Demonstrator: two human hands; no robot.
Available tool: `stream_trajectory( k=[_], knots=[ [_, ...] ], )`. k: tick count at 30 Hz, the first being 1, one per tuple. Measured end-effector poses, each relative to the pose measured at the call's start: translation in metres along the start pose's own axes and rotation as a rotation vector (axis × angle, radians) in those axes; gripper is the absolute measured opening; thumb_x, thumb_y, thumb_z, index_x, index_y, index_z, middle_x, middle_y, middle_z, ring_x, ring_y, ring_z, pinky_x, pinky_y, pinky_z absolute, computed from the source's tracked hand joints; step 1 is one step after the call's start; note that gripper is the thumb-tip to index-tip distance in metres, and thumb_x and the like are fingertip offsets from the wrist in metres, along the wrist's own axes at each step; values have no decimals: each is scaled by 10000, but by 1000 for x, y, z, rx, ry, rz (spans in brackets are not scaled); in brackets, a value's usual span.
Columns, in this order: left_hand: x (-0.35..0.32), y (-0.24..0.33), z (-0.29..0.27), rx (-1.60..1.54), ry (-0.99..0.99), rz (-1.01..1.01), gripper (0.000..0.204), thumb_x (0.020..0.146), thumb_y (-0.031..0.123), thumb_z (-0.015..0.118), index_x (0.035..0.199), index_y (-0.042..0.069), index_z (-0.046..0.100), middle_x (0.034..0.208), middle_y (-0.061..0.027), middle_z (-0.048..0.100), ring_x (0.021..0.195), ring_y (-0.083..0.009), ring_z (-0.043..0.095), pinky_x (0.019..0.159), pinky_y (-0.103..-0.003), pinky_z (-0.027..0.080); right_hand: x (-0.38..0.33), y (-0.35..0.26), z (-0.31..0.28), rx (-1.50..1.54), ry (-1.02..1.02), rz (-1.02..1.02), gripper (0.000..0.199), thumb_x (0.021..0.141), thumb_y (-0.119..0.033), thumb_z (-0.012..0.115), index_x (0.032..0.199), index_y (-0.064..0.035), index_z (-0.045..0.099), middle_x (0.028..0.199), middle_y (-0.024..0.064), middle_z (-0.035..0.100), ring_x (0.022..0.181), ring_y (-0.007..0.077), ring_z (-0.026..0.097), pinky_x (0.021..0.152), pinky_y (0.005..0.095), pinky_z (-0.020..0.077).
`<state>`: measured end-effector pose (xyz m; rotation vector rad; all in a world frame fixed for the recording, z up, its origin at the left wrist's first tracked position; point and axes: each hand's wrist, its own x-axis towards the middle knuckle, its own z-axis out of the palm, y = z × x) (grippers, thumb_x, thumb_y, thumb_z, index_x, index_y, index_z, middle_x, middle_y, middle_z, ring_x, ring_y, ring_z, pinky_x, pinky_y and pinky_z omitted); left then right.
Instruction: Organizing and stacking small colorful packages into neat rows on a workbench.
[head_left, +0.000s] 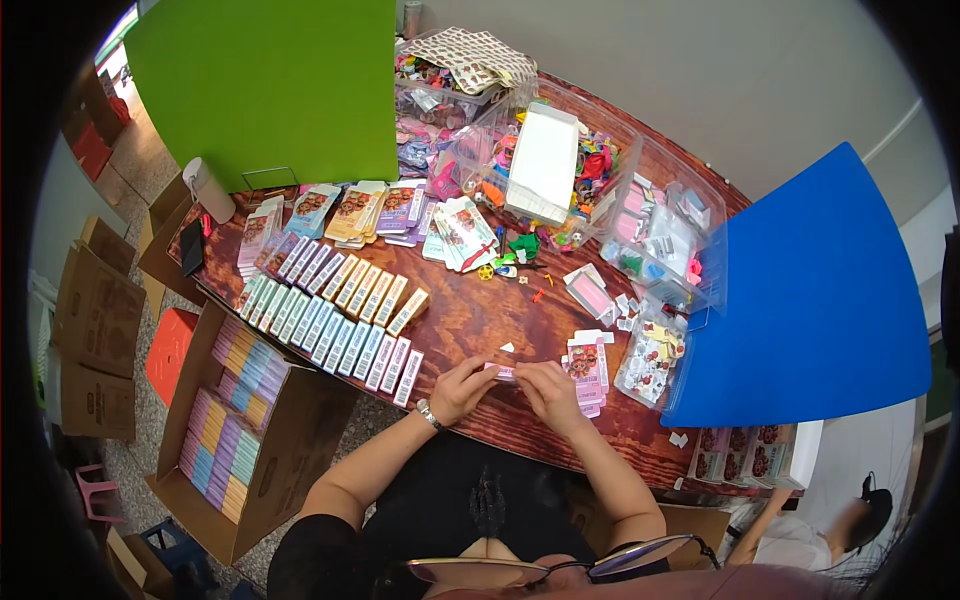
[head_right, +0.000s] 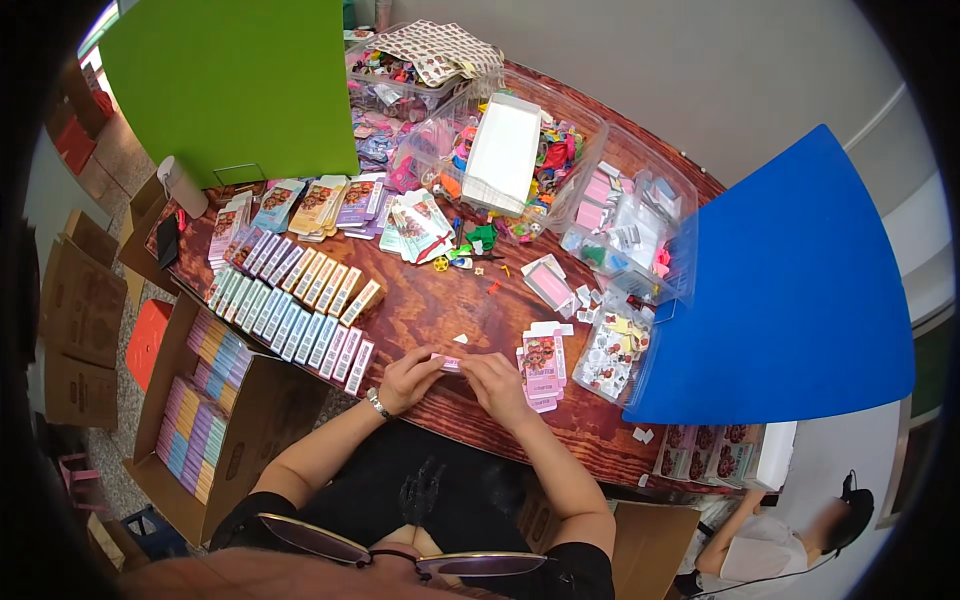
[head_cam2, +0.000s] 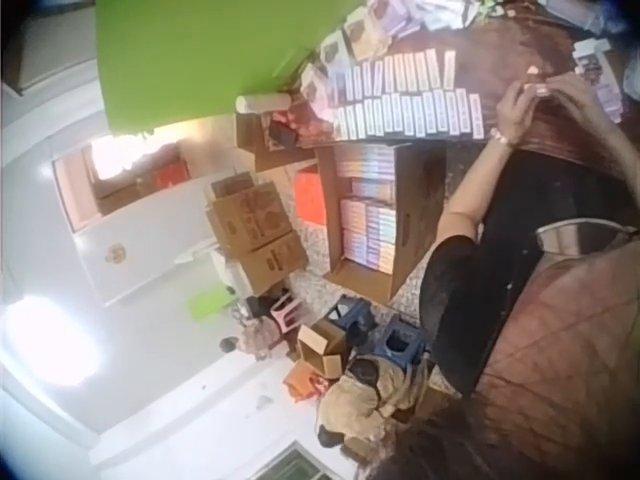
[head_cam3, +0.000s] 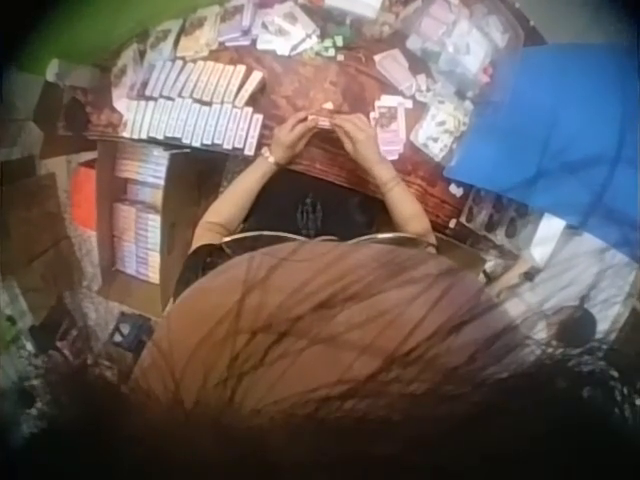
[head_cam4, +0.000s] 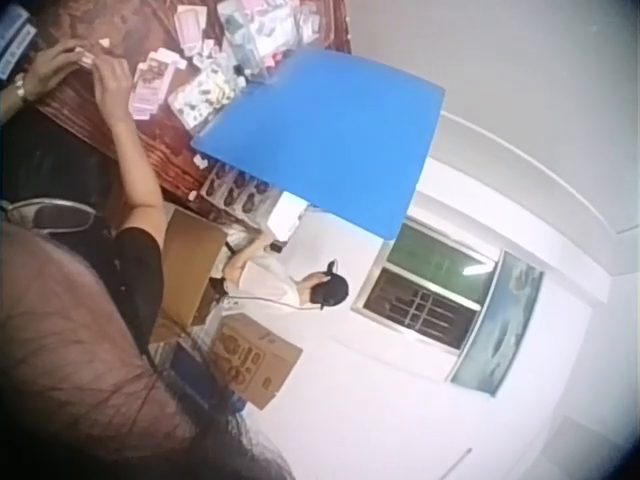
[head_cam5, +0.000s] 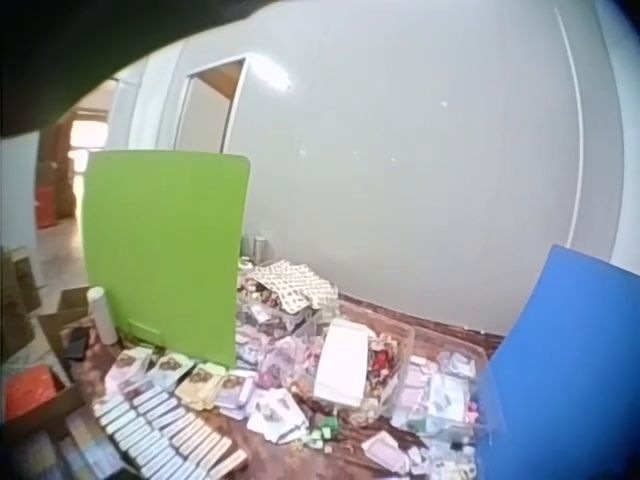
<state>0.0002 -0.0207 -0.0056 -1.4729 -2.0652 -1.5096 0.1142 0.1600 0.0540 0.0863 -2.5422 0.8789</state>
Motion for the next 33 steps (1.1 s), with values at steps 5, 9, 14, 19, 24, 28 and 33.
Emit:
stream_trajectory(
  k=[5, 9, 14, 19, 24, 28, 33],
  knots=[
    [-1, 0, 2, -9, 5, 3, 349, 802, 26, 770, 1135, 60, 673, 1124, -157, 649, 877, -310, 696, 701, -349, 580, -7, -2, 7, -120, 43, -85, 260, 804, -3, 711, 1061, -19, 670, 1039, 121, 676, 940, 305, 645, 812, 382, 542],
    [-6, 1, 2, 22, 21, -7, 326, 798, 26, 770, 1111, 59, 684, 1119, -160, 650, 876, -313, 697, 698, -354, 581, -11, -7, 12, -181, 87, -154, 288, 792, 7, 700, 1079, -8, 674, 1085, 126, 659, 978, 307, 634, 845, 384, 546],
    [-3, 3, 0, 68, 14, 40, 290, 802, 23, 760, 1082, 52, 692, 1139, -174, 655, 882, -311, 703, 707, -349, 590, -19, -5, 18, -266, 111, -197, 288, 784, 11, 684, 1072, -2, 684, 1104, 129, 655, 992, 300, 631, 850, 374, 550],
    [-3, -4, -4, 205, 10, 179, 252, 820, 26, 733, 1068, 43, 693, 1170, -183, 655, 893, -314, 705, 721, -340, 596, -18, 3, 23, -268, 120, -223, 284, 800, 16, 716, 1081, -15, 690, 1100, 125, 657, 954, 299, 632, 824, 371, 542],
    [-3, 14, -7, 58, -64, -43, 316, 839, 8, 698, 1151, 39, 659, 1099, -159, 656, 899, -319, 688, 729, -349, 574, -7, -5, 16, -160, 23, -78, 279, 848, -34, 705, 1125, -36, 676, 1066, 131, 622, 942, 312, 628, 790, 371, 543],
    [7, 39, -33, 242, -187, -188, 399, 811, 15, 637, 1207, 65, 640, 1156, -156, 610, 1085, -355, 604, 841, -393, 539, 6, -3, 27, 367, -164, 324, 311, 897, -81, 669, 1206, -63, 632, 1107, 164, 605, 1014, 332, 622, 858, 380, 520],
    [-7, 55, -78, 526, -211, 42, 559, 813, 160, 666, 1358, 116, 549, 1356, -173, 530, 1252, -390, 513, 1026, -580, 408, 22, -4, 69, 458, -374, 264, 287, 945, -165, 615, 1214, -68, 593, 1153, 164, 618, 1092, 328, 603, 913, 401, 489]
  ],
)
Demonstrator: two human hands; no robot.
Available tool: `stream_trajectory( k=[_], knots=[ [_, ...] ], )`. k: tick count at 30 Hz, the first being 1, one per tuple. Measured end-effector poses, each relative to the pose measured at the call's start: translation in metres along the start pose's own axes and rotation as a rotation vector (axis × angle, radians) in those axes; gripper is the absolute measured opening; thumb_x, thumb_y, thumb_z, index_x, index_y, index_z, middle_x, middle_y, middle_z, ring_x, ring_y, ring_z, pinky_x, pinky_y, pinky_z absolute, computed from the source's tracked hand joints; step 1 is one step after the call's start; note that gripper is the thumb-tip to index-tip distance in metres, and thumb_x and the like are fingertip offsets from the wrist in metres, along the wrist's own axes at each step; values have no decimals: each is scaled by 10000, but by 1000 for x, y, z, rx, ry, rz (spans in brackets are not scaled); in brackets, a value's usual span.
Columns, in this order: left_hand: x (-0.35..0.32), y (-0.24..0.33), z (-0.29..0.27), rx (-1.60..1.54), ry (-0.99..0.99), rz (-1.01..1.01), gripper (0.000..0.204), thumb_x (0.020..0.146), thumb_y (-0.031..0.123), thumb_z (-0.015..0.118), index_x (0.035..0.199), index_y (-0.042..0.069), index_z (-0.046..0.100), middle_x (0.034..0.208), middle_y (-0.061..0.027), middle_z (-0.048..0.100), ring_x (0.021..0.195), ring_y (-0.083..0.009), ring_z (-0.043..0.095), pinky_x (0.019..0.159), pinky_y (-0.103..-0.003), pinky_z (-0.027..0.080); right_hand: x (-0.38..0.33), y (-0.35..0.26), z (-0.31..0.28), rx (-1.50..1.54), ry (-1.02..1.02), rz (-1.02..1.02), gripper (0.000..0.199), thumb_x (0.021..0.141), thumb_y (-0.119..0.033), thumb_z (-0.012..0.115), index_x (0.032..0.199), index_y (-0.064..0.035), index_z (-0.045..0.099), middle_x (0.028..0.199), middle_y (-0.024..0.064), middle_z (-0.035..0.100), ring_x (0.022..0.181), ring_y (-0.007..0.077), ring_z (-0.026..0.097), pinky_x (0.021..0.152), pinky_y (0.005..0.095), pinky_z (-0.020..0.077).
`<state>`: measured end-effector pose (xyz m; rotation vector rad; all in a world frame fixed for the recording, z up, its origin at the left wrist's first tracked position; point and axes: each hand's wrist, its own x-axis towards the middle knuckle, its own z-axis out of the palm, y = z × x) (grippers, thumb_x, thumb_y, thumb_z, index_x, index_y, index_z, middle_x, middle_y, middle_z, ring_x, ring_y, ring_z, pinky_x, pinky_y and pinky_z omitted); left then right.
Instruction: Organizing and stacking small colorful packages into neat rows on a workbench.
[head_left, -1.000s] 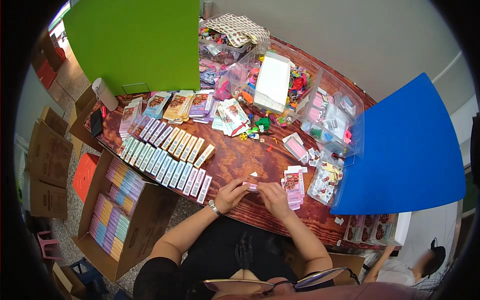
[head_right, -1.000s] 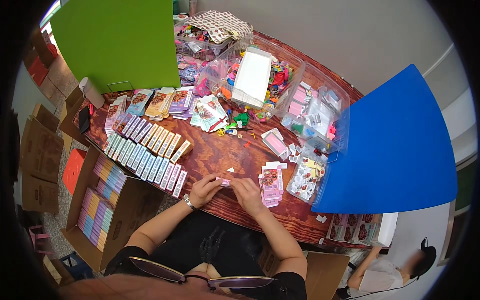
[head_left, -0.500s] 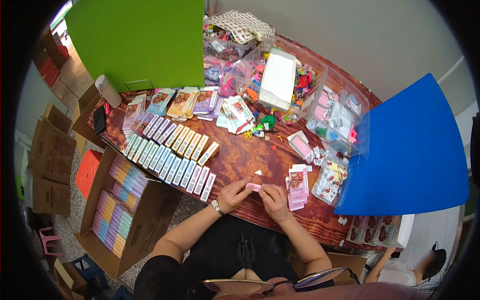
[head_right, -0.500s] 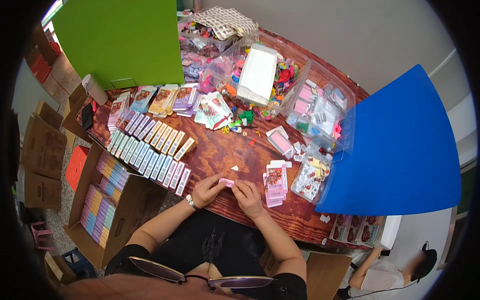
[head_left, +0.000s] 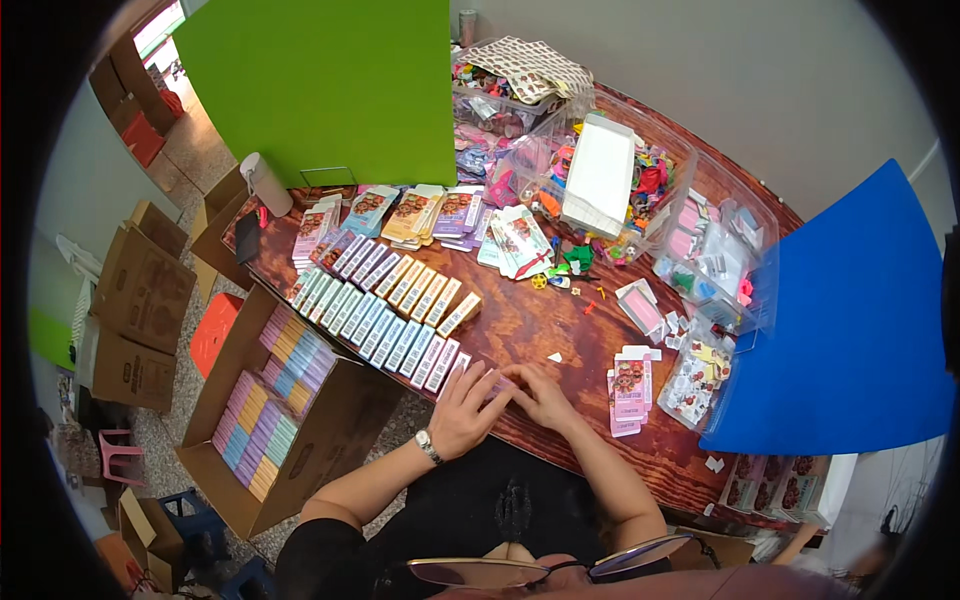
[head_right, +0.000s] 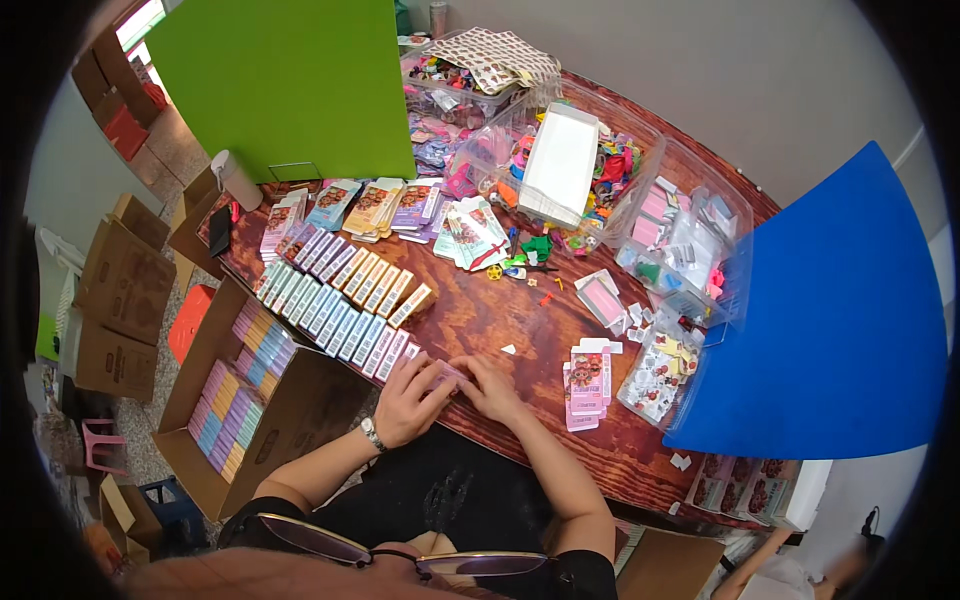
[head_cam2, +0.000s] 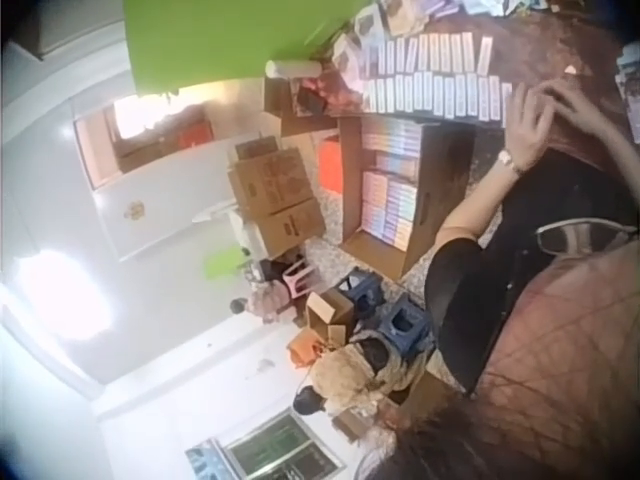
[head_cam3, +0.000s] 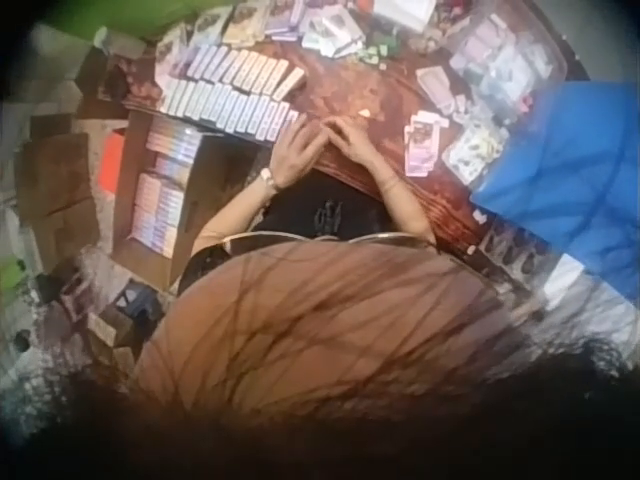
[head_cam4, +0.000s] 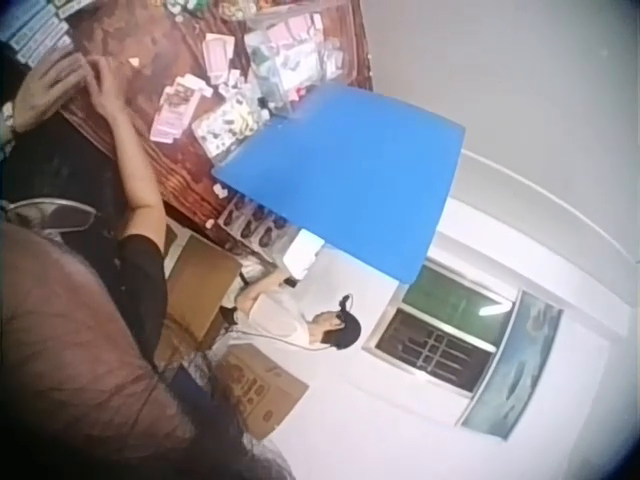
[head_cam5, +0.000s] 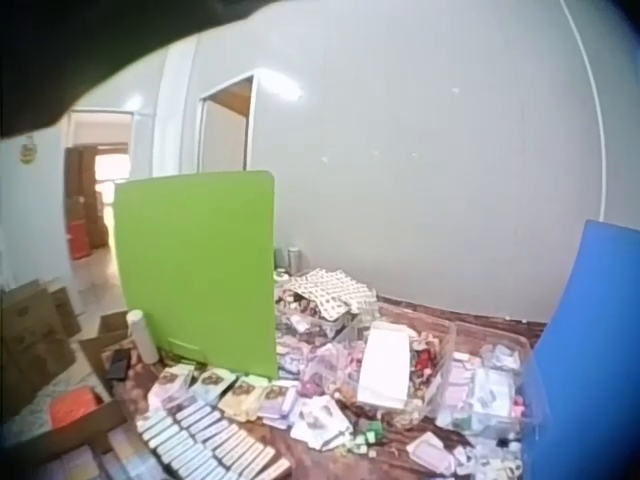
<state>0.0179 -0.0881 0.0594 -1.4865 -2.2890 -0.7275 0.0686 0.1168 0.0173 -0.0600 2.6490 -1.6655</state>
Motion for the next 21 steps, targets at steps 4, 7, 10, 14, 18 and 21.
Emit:
stream_trajectory(
  k=[4, 7, 10, 14, 18, 21],
  knots=[
    [-10, -11, 7, 27, -204, 11, 586, 829, 267, 666, 1392, 165, 536, 1432, -156, 471, 1376, -387, 404, 1091, -650, 289, 23, 24, 23, -127, 100, -85, 329, 916, -108, 617, 1235, -36, 578, 1163, 167, 610, 1091, 346, 600, 961, 420, 471],
    [-32, -32, 19, 324, -293, 58, 468, 887, 247, 549, 1331, 103, 585, 1465, -114, 464, 1378, -387, 398, 1109, -658, 270, 22, 26, 37, -332, 184, -239, 409, 895, -158, 649, 1280, -64, 548, 1116, 180, 621, 1065, 389, 583, 933, 447, 480],
    [-36, -38, 8, 314, -289, 68, 391, 892, 194, 526, 1249, 68, 626, 1447, -128, 482, 1352, -409, 409, 1095, -671, 276, -1, -3, -6, -616, 194, -68, 457, 879, -187, 676, 1296, -63, 535, 1111, 174, 609, 1030, 375, 583, 896, 459, 490],
    [-31, -39, 15, 321, -286, 115, 437, 830, 228, 658, 1245, 97, 626, 1462, -123, 473, 1350, -438, 392, 1101, -669, 258, -65, 45, -90, -857, 462, 213, 606, 846, -268, 749, 1335, -18, 493, 1147, 197, 607, 1032, 387, 585, 897, 463, 491],
    [-27, -35, 12, 207, -343, 62, 574, 772, 305, 769, 1282, 105, 599, 1477, -126, 443, 1369, -441, 348, 1108, -666, 240, -88, 63, -114, -869, 394, 597, 870, 750, -384, 831, 1411, -12, 406, 1152, 244, 592, 1064, 411, 577, 917, 464, 493],
    [-22, -30, 5, 152, -372, 42, 566, 787, 312, 760, 1287, 103, 598, 1470, -139, 446, 1368, -443, 348, 1110, -665, 238, -88, 72, -113, -887, 382, 723, 1055, 674, -443, 876, 1477, -41, 322, 1173, 262, 578, 1086, 427, 572, 921, 467, 496]
  ],
)
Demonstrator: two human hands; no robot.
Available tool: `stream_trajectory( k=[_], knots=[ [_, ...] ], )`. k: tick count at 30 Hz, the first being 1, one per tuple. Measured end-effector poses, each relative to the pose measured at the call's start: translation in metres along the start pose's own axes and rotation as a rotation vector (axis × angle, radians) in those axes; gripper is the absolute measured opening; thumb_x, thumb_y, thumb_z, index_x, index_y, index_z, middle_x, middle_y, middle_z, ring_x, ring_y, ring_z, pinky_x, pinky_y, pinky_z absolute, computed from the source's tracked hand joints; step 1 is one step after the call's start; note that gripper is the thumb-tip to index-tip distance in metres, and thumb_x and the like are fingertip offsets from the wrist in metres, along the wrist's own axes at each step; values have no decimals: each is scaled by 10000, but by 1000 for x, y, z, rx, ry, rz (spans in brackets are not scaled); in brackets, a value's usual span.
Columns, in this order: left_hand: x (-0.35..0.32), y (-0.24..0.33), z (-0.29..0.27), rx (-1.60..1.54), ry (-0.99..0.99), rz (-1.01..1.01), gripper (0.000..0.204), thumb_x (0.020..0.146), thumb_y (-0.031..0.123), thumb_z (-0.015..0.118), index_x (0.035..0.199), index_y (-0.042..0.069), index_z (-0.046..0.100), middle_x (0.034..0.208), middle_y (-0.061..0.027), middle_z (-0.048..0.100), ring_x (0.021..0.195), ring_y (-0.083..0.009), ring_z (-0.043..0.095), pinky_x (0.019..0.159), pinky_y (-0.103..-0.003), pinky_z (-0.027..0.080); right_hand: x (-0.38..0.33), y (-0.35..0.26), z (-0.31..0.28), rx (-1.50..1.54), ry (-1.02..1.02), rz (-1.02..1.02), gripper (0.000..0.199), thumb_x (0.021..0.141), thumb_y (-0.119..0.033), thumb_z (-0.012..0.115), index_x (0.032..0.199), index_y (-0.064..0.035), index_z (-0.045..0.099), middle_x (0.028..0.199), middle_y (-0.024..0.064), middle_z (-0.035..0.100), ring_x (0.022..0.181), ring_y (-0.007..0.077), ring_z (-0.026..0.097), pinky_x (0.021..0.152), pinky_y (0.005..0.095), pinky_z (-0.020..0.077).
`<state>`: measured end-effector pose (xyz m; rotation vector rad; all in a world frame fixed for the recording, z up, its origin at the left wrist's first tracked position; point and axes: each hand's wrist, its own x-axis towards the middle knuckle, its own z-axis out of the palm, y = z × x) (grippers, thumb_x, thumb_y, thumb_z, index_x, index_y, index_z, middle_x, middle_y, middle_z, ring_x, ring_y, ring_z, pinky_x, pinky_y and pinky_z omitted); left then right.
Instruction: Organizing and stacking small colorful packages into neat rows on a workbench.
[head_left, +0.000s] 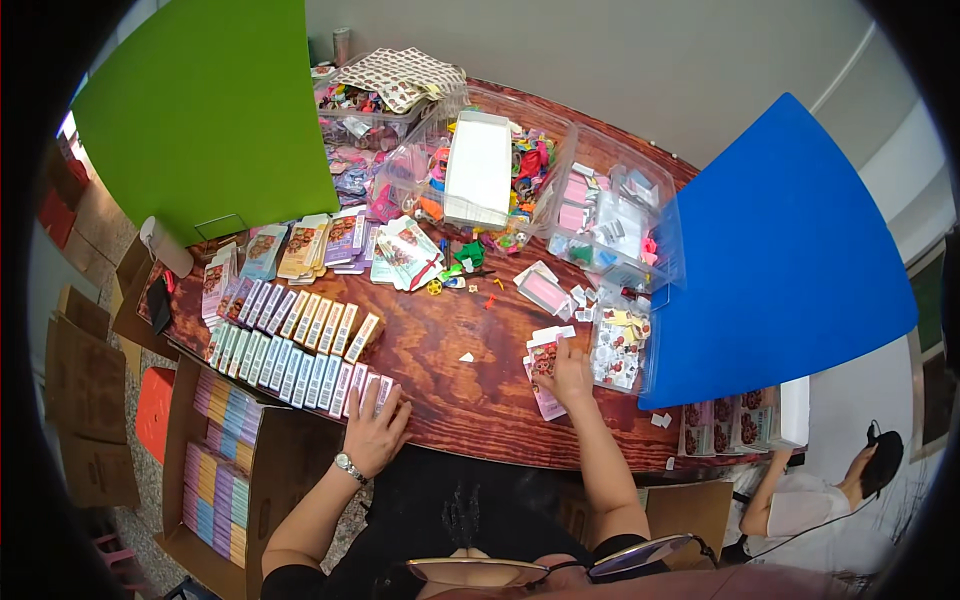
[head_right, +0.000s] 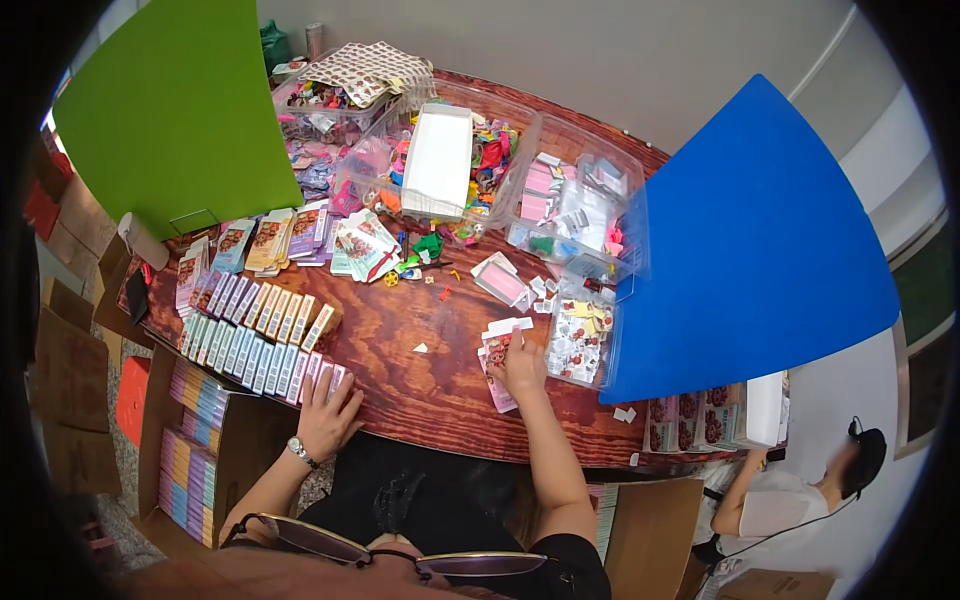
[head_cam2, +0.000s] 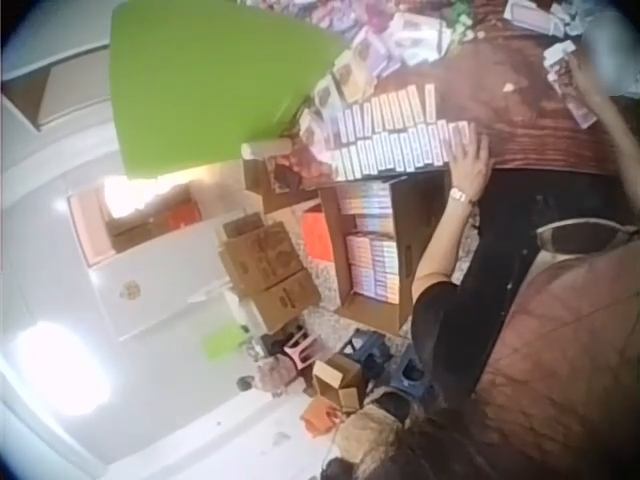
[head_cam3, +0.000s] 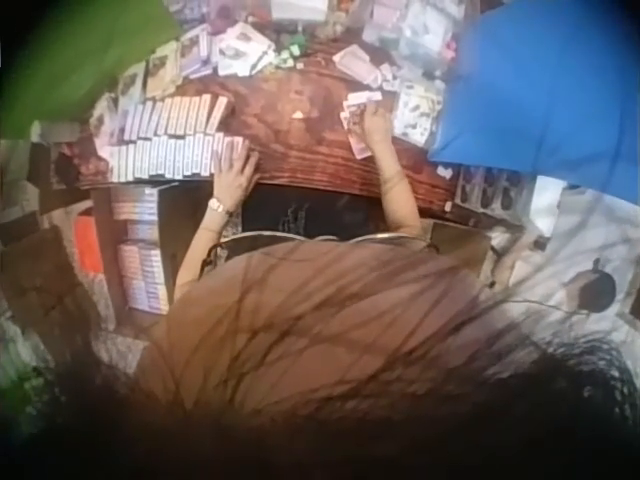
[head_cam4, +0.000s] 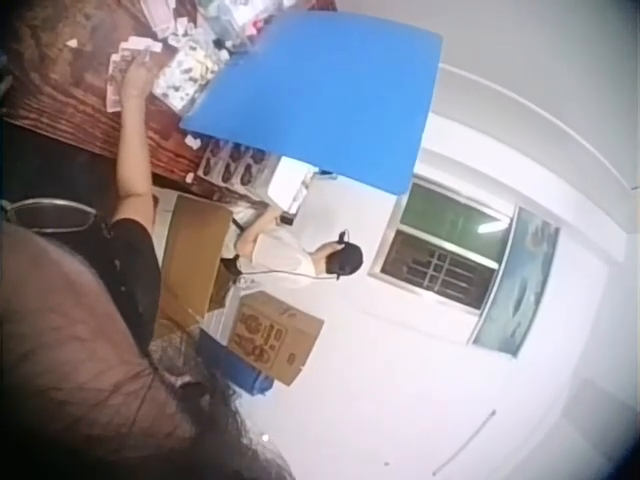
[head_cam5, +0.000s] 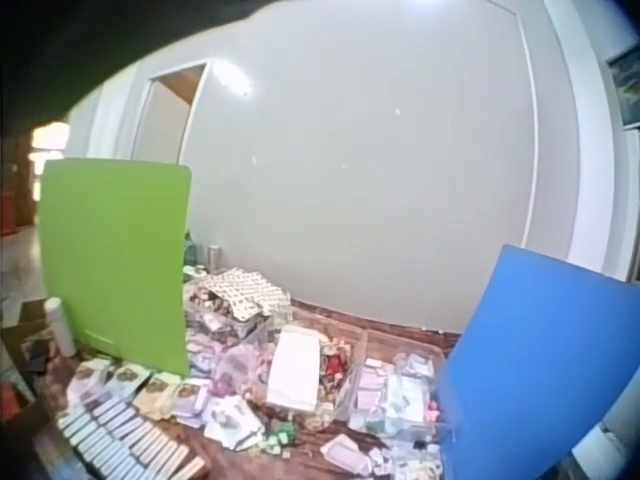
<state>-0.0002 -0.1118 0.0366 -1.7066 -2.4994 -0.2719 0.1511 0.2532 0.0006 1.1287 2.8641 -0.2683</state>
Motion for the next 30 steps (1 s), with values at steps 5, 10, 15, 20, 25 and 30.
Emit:
stream_trajectory(
  k=[5, 10, 15, 20, 25, 30],
  knots=[
    [7, 9, -11, -38, 44, 5, 570, 787, 315, 764, 1290, 104, 599, 1451, -180, 446, 1372, -450, 347, 1106, -651, 259, 16, -5, -8, -119, -82, 44, 1164, 603, -478, 901, 1515, -87, 293, 1134, 228, 578, 1091, 425, 568, 920, 477, 500],
    [37, 36, -23, -270, 255, 60, 552, 800, 247, 765, 1290, 62, 590, 1392, -203, 485, 1328, -444, 418, 1073, -598, 348, 11, -4, -13, -50, 157, -11, 814, 791, -336, 795, 1462, -113, 393, 1080, 178, 612, 974, 363, 626, 819, 459, 522],
    [76, 74, 16, -794, 241, -126, 724, 814, 238, 782, 1404, -19, 448, 1384, -249, 492, 1311, -413, 455, 1072, -461, 408, -11, -34, -45, 606, 341, -176, 231, 934, -195, 658, 1086, -21, 658, 755, 111, 651, 721, 246, 660, 665, 384, 511],
    [113, 89, 31, -863, 340, -326, 1126, 729, 289, 847, 1517, -79, 132, 1411, -300, 433, 1297, -406, 479, 1074, -435, 419, -50, -98, -55, 1083, 220, -245, 191, 960, -163, 651, 1017, 14, 608, 794, 91, 671, 708, 151, 655, 634, 301, 513],
    [108, 79, 35, -910, 392, -479, 1101, 710, 256, 841, 1506, -87, 163, 1347, -277, 470, 1247, -418, 512, 1016, -442, 460, -61, -112, -38, 1087, 133, -296, 183, 942, -118, 670, 1047, 14, 601, 878, 129, 680, 761, 203, 688, 682, 336, 547],
    [107, 79, 44, -748, 551, -441, 983, 705, 241, 846, 1461, -44, 287, 1305, -252, 517, 1183, -386, 570, 956, -441, 499, -68, -118, -31, 973, 414, -450, 214, 891, -80, 706, 1086, -35, 631, 997, 150, 672, 833, 260, 694, 712, 357, 560]
  ],
)
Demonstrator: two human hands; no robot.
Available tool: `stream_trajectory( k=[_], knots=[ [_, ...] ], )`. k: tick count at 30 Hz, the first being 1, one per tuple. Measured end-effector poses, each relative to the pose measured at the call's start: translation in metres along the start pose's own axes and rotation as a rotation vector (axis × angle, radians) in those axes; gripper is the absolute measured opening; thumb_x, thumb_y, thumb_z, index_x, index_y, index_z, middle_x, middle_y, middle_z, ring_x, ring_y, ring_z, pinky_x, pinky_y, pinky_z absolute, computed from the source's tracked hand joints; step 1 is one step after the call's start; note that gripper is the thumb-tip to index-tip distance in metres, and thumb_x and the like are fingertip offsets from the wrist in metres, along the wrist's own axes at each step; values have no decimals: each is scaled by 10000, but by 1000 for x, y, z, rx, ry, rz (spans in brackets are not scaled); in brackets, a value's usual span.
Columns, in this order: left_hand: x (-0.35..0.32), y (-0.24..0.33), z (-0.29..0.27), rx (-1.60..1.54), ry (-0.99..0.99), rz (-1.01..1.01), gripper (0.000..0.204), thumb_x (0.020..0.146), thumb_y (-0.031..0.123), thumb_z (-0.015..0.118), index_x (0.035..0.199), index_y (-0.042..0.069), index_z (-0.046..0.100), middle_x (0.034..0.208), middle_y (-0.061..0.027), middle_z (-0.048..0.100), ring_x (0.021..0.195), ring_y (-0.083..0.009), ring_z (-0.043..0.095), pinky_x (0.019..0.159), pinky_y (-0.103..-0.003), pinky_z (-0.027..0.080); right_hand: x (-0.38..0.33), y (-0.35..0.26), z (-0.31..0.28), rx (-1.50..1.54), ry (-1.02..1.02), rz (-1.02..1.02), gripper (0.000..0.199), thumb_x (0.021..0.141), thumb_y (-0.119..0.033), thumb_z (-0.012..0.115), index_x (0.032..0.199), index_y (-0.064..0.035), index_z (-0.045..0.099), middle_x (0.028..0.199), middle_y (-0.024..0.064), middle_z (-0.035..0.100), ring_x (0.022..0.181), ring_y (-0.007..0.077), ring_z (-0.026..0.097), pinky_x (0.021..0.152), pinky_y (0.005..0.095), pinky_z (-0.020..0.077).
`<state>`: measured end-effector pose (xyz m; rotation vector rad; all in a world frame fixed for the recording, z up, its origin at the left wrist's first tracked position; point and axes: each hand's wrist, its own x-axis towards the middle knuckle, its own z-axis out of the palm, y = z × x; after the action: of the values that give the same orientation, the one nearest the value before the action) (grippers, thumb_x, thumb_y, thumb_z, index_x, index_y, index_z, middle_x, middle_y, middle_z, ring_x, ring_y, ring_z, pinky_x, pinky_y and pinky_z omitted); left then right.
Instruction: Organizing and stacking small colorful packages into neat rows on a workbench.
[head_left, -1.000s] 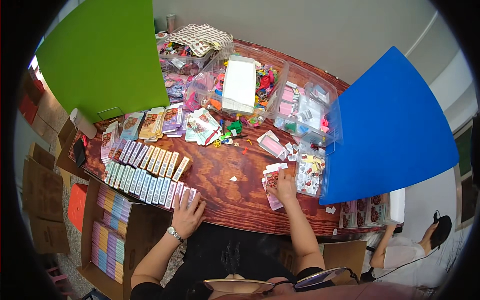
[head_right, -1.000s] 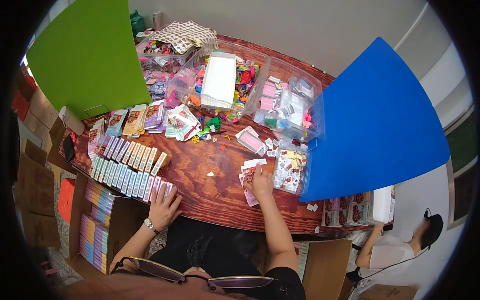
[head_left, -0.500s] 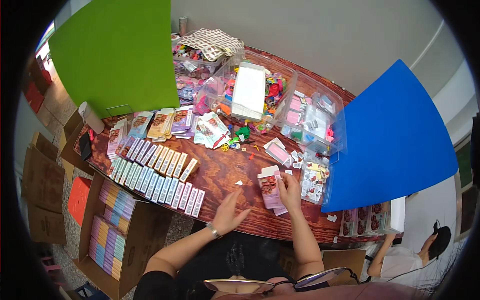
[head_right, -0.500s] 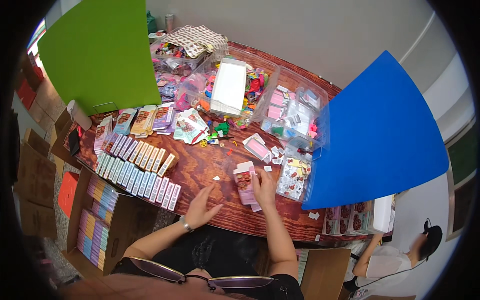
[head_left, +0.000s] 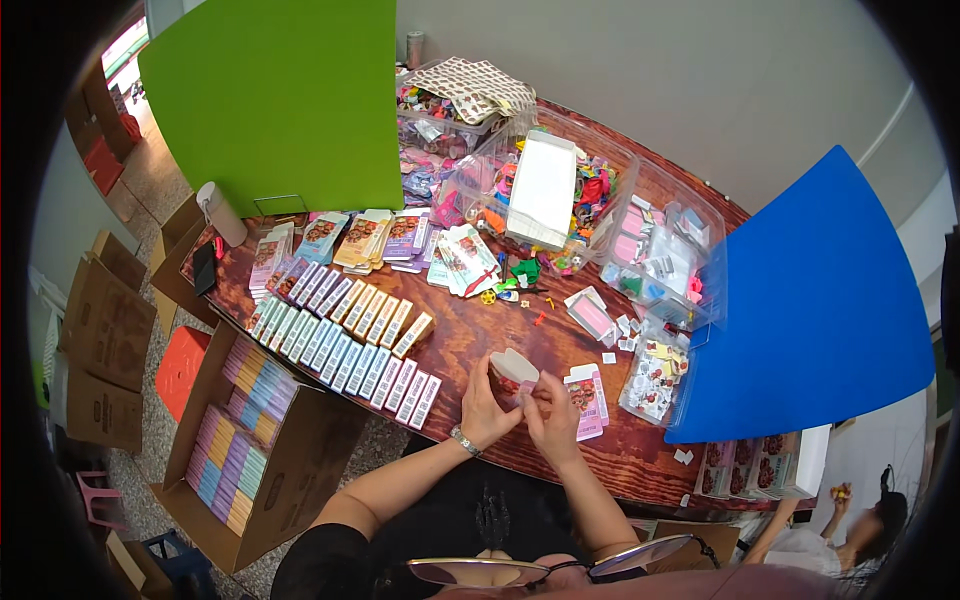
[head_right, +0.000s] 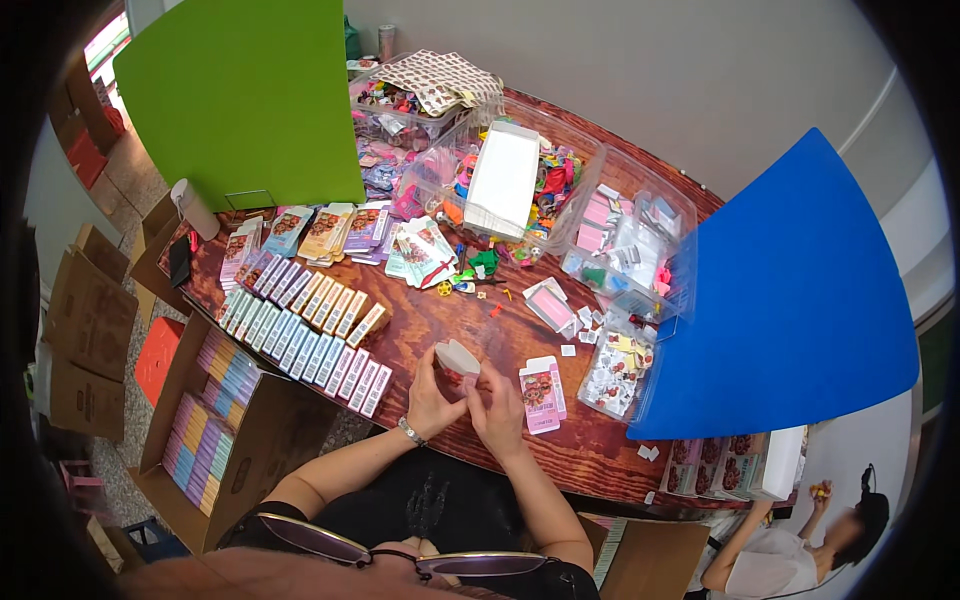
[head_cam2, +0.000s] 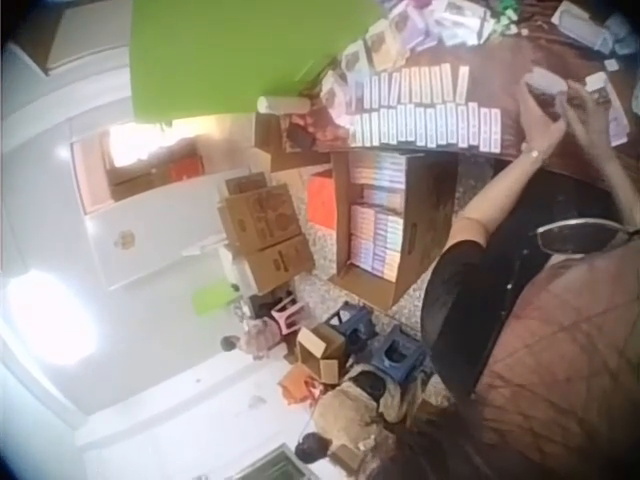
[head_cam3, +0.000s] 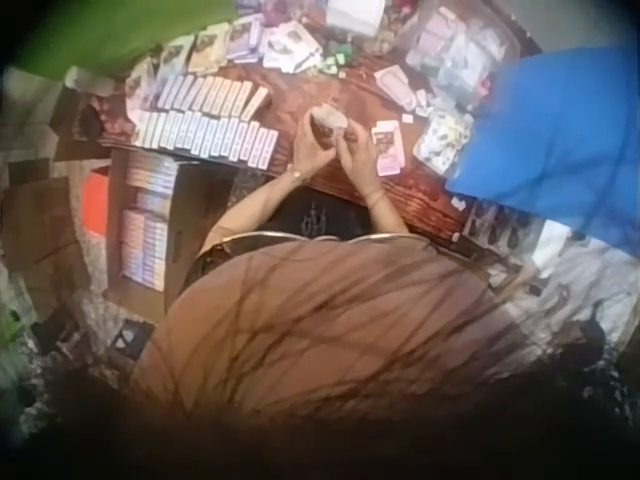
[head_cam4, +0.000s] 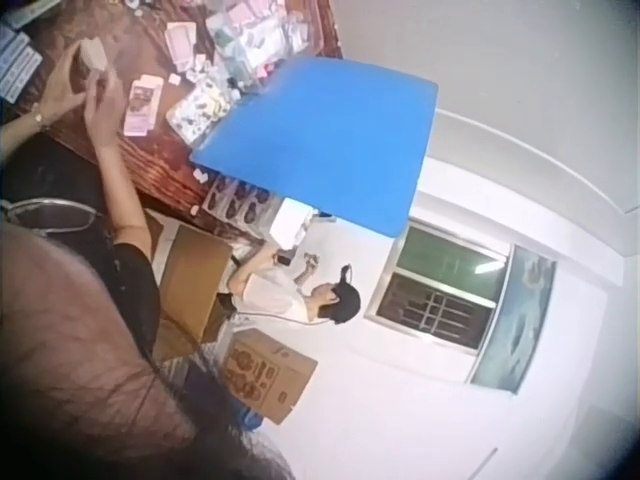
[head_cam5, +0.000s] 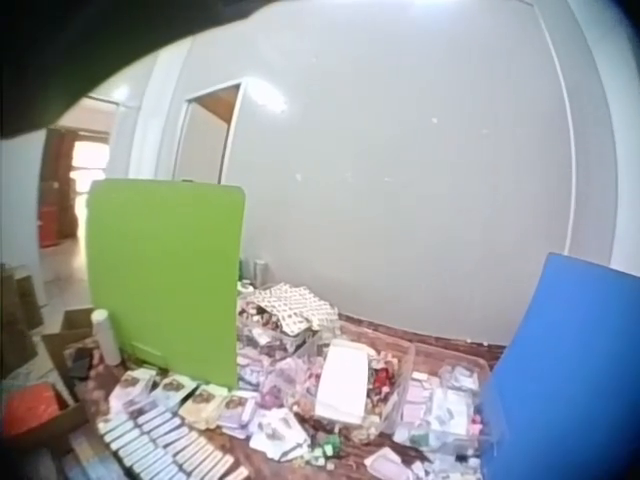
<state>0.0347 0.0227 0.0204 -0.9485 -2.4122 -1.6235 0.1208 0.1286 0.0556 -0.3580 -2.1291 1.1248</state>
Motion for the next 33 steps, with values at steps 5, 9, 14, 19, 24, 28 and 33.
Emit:
stream_trajectory(
  k=[5, 9, 14, 19, 24, 28, 33],
  knots=[
    [-3, 2, -5, -66, -6, -16, 865, 710, 197, 832, 1413, -2, 369, 1245, -208, 575, 1088, -367, 626, 868, -424, 543, 6, -6, -6, -446, 10, -477, 311, 841, -70, 745, 1127, -29, 630, 1052, 149, 638, 830, 289, 678, 695, 343, 568],
    [0, 4, -12, -34, -60, 88, 720, 689, 136, 803, 1322, 57, 469, 1192, -196, 572, 1033, -380, 620, 809, -430, 551, 5, -2, -4, -457, -86, -334, 287, 806, -158, 783, 1060, -62, 690, 1063, 157, 644, 875, 315, 668, 727, 374, 544],
    [-3, 3, -16, -19, -91, 156, 636, 677, 143, 816, 1231, 78, 510, 1159, -174, 571, 1013, -372, 616, 812, -432, 546, 12, -8, -11, -285, -270, -276, 258, 849, -146, 750, 1074, -40, 678, 1088, 146, 636, 912, 268, 666, 718, 362, 540],
    [-7, 1, -12, 60, -103, 182, 668, 656, 177, 850, 1217, 52, 509, 1185, -191, 571, 1049, -388, 603, 842, -436, 537, 17, 17, -16, 243, -102, 366, 205, 940, -115, 654, 1103, 9, 642, 1034, 105, 657, 872, 165, 668, 694, 295, 537],
    [-12, -5, -11, 135, -112, 223, 777, 689, 171, 820, 1370, 81, 458, 1232, -190, 553, 1055, -388, 585, 859, -452, 524, 13, -2, -5, 184, -169, 327, 167, 935, -124, 660, 1038, 8, 663, 923, 84, 674, 801, 163, 673, 665, 305, 537],
    [-13, -7, -10, 109, -88, 232, 878, 693, 173, 811, 1442, 9, 382, 1262, -221, 537, 1042, -404, 580, 879, -458, 507, 14, -11, -5, -57, -196, 241, 158, 892, -87, 696, 1017, 7, 674, 910, 86, 666, 785, 160, 673, 674, 288, 554],
    [-15, -8, -10, 156, -106, 263, 939, 679, 169, 794, 1446, -99, 323, 1262, -264, 521, 1061, -423, 539, 928, -475, 453, 13, -8, -6, -179, -160, 105, 147, 864, -65, 710, 990, 9, 693, 901, 118, 661, 765, 206, 686, 666, 302, 564]
  ],
)
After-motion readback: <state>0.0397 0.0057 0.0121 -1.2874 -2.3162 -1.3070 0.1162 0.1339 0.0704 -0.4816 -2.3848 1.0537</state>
